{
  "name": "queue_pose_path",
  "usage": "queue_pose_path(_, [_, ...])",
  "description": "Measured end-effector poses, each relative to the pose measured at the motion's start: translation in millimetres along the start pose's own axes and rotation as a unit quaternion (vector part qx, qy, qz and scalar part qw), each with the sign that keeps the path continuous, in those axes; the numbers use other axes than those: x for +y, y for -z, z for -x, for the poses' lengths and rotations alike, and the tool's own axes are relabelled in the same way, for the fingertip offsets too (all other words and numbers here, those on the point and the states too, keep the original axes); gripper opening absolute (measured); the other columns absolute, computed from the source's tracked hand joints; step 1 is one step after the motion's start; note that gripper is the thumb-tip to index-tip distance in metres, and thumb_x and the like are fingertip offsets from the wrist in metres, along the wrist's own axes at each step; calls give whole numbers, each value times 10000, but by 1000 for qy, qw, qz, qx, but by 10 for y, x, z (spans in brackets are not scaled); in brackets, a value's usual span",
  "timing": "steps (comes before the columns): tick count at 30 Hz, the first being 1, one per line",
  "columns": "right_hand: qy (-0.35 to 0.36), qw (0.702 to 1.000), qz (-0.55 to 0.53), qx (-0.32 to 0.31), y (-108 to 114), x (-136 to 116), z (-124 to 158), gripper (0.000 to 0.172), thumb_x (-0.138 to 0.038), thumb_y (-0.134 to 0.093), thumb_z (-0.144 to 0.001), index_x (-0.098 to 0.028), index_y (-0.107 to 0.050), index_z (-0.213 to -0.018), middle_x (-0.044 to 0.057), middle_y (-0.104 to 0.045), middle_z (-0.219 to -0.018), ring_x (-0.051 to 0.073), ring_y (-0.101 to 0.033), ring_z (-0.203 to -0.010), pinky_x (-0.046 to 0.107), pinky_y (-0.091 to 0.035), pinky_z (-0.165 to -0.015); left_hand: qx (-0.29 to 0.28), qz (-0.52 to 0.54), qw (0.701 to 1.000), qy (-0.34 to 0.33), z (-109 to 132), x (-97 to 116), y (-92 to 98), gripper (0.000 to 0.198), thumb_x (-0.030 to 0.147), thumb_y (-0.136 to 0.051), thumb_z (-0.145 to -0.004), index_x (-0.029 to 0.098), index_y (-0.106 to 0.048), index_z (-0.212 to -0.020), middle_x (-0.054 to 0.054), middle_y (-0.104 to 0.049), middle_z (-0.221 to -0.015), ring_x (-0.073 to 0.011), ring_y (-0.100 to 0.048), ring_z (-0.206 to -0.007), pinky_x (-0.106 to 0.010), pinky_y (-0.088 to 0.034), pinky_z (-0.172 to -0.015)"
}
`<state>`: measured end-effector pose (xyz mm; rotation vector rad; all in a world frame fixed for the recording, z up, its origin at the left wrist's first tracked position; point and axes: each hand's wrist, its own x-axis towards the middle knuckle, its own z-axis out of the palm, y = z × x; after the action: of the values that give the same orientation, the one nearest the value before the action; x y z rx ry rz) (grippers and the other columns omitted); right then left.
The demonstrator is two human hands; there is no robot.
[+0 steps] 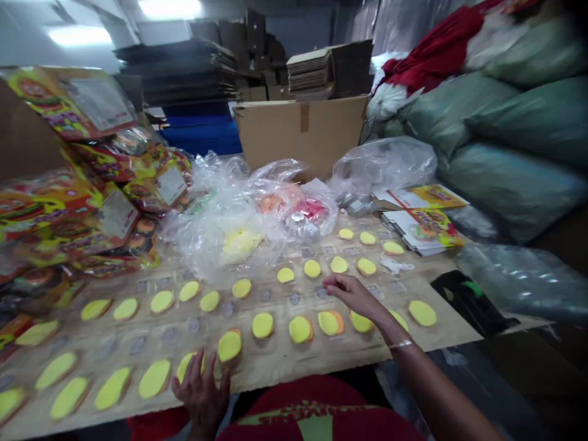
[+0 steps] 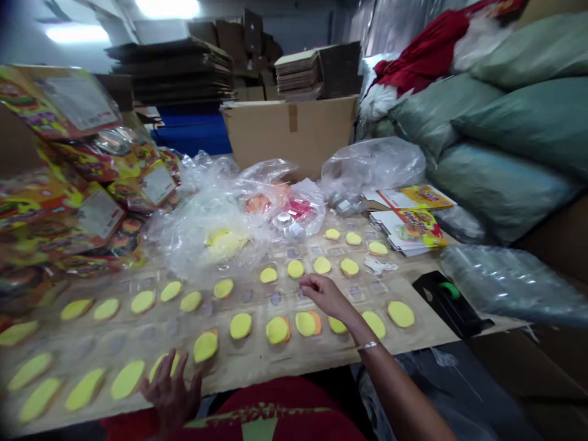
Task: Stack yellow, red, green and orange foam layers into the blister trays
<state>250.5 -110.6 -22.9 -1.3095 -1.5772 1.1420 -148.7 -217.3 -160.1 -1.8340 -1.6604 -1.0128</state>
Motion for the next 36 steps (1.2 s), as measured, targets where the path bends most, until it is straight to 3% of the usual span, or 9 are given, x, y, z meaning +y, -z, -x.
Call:
queue_pose_path(7, [31,998,47,-22,-97,-52,-599,161,-304,-561,-826,-170,-649,-842,9,-631,-751,154,-547,-681,265,-395,-626,36,43,997,51,-56,-95,31,338,324,-690,-722,317,-626,-1054,-107,-610,-1226,-369,-532,-1182,-658,-234,-1056])
queue_pose_path(10, [53,994,97,-3,-93,-112,-797,169,-278,-559,-833,-175,-661,-919,35,-661,-827,173,-581,-727,280,-420,-649,39,48,995,73,-461,-130,70,356,353,-657,-749,280,-605,-1094,-124,-560,-1300,-371,-481,-1245,-655,-204,-1079])
queue_pose_path(13, [66,984,159,40,-17,-20,-879,204,-245,-560,-837,-185,-655,-1008,72,-668,-979,195,-612,-825,304,-447,-713,-8,87,995,39,-1088,-1,-55,399,340,-585,-813,242,-557,-1198,-151,-535,-1330,-356,-429,-1300,-601,-262,-1084])
queue_pose_path(16, [36,984,163,64,104,215,-953,264,-264,-567,-841,-185,-628,-1086,95,-645,-1073,204,-618,-877,315,-469,-747,-80,144,982,-89,-1715,436,-440,351,285,-542,-861,245,-566,-1209,-117,-630,-1221,-303,-484,-1254,-509,-332,-1068])
queue_pose_path(20, [5,985,131,112,251,510,-1225,350,-323,-593,-832,-171,-581,-1147,107,-623,-1121,222,-606,-973,349,-478,-832,-241,156,915,-282,-2348,1232,-1221,303,342,-476,-919,241,-625,-1163,-92,-614,-1297,-278,-448,-1311,-527,-194,-1149])
queue_pose_path(23, [-1,982,119,149,334,616,-1557,332,-347,-590,-830,-164,-580,-1107,97,-620,-1090,220,-586,-991,359,-466,-873,-308,148,867,-364,-2772,1440,-1796,295,391,-493,-908,213,-667,-1067,-115,-605,-1304,-300,-410,-1349,-587,-121,-1157])
queue_pose_path(27, [-22,980,96,174,409,680,-1994,350,-412,-609,-821,-176,-586,-1078,77,-626,-1049,218,-576,-983,357,-456,-894,-358,41,882,-303,-3374,882,-2296,227,343,-595,-814,187,-697,-942,-158,-622,-1255,-356,-374,-1363,-629,-91,-1134])
queue_pose_path(32, [-104,983,51,140,445,732,-2328,468,-514,-655,-791,-166,-597,-1097,109,-648,-1117,248,-593,-1006,368,-459,-896,-398,-117,895,-163,-3797,-64,-2426,335,423,-497,-855,165,-677,-972,-174,-591,-1292,-413,-334,-1348,-702,-124,-1046])
queue_pose_path(36, [-151,985,37,73,459,715,-2435,651,-548,-777,-654,-152,-594,-1138,123,-655,-1141,281,-611,-1010,361,-476,-857,-380,-139,902,-150,-3731,-130,-2330,366,419,-464,-872,145,-655,-1019,-183,-584,-1293,-399,-342,-1336,-685,-157,-1043])
